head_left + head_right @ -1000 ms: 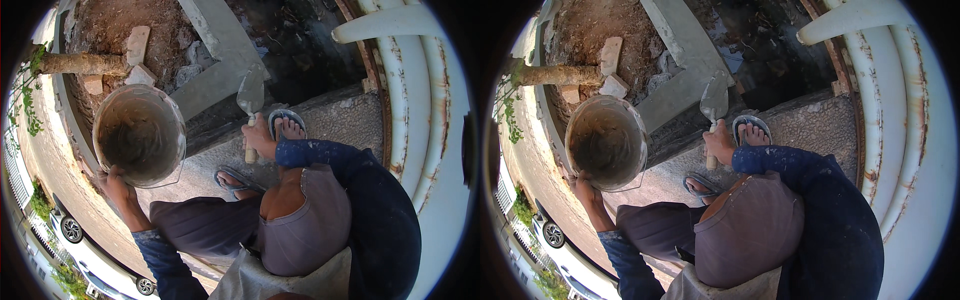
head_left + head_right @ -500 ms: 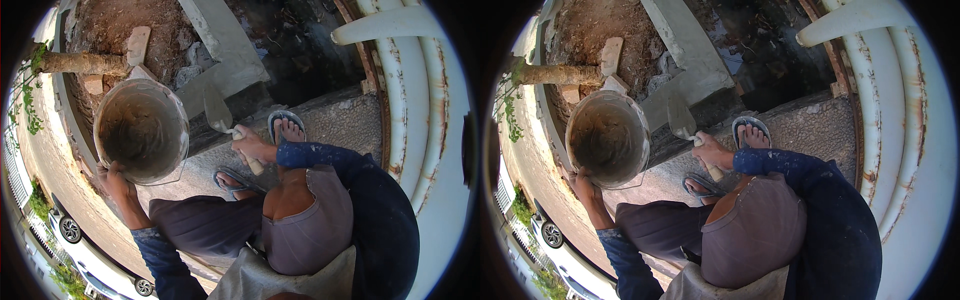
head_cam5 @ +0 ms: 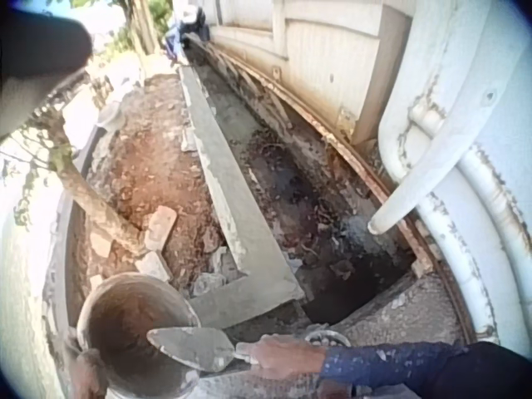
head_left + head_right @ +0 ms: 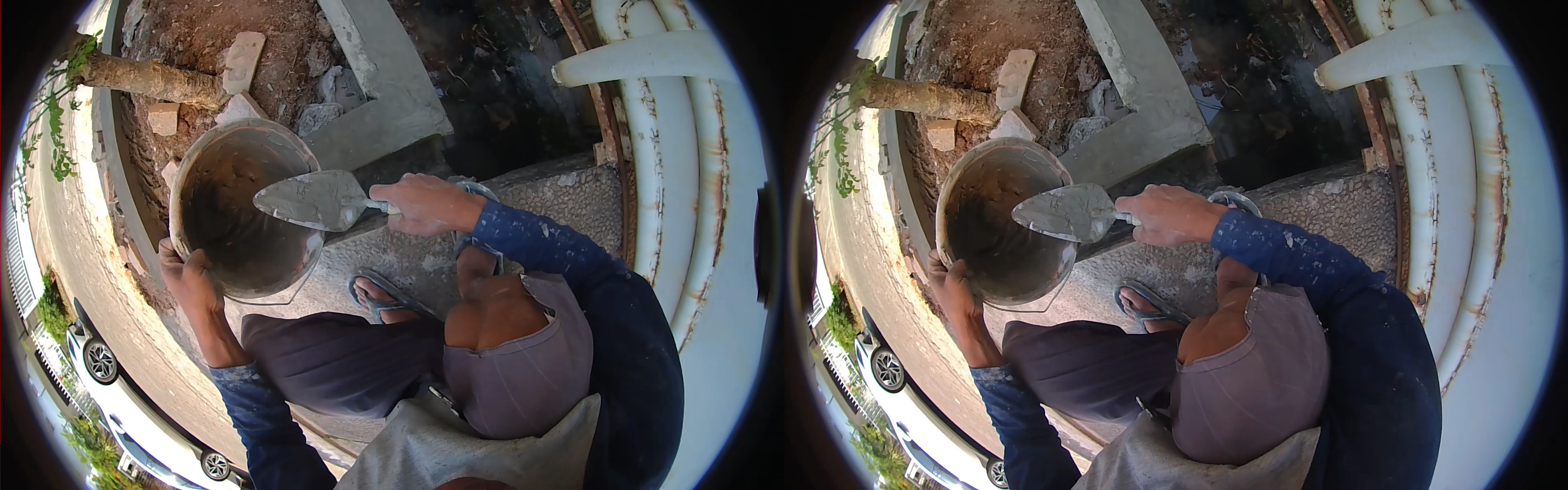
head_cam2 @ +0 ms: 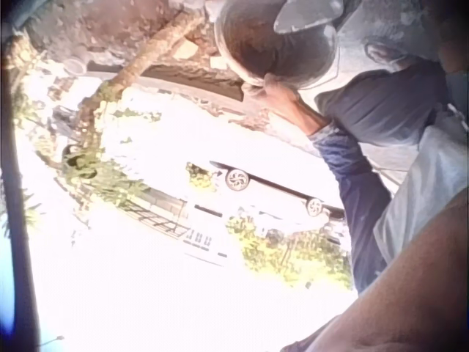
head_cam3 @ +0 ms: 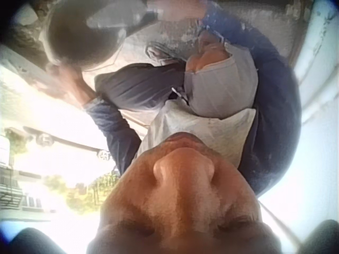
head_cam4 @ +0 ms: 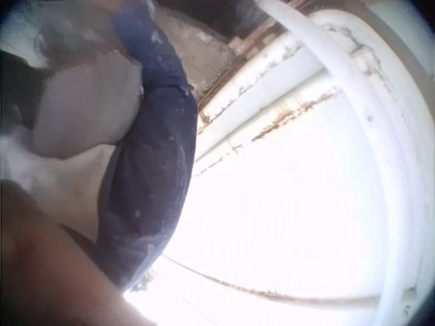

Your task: Applying mortar to a concrete curb using a trowel.

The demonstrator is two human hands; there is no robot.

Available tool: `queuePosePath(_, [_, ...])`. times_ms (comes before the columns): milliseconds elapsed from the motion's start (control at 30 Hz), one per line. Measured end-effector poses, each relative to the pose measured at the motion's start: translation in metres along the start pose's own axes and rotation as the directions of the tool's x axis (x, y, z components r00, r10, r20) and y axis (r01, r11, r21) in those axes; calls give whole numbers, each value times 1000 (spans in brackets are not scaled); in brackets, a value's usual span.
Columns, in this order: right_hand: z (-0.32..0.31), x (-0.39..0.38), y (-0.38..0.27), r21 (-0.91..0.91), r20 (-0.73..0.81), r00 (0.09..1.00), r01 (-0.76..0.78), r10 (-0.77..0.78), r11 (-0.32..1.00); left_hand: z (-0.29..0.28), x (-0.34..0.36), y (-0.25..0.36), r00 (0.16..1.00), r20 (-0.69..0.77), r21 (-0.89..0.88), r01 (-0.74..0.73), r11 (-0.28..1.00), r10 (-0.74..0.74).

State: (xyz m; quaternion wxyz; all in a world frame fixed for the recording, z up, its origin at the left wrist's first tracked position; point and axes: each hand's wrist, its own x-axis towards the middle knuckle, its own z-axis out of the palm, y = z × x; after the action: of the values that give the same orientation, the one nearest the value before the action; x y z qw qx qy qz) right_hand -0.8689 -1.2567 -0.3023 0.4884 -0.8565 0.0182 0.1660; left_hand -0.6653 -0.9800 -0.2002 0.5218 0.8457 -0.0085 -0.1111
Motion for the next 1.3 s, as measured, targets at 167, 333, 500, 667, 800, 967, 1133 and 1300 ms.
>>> queuePosePath(167, [-44, 0, -28, -147, 68, 998, -6, 16, 989, -6, -6, 4, 999, 29, 120, -44, 992, 40])
queuePosePath(333, [-94, -4, 5, -542, -23, 996, -89, 91, 836, -20, -10, 2, 985, 174, -72, -11, 997, 24])
queuePosePath(500, [-146, -63, 45, -686, -108, 938, -311, 330, 658, -46, -10, -7, 999, -32, -61, -4, 998, 2])
queuePosePath(667, [-103, -119, 79, -722, -113, 967, -238, 229, 650, -53, -12, -13, 992, -123, -3, -25, 1000, 24])
queuePosePath(800, [-69, -113, 94, -893, -36, 929, -196, 368, 406, -45, -11, -11, 989, -124, 187, -55, 981, 79])
queuePosePath(967, [-42, -84, 95, -916, -159, 943, -251, 291, 312, -41, -8, -13, 989, -120, 104, -79, 991, 92])
queuePosePath(1133, [-38, -50, 83, -906, -164, 933, -271, 320, 326, -35, -12, -8, 995, -72, 45, -72, 996, 75])
queuePosePath(1300, [-40, -21, 75, -894, -185, 904, -318, 385, 317, -30, -13, -3, 988, -5, 137, -153, 979, 155])
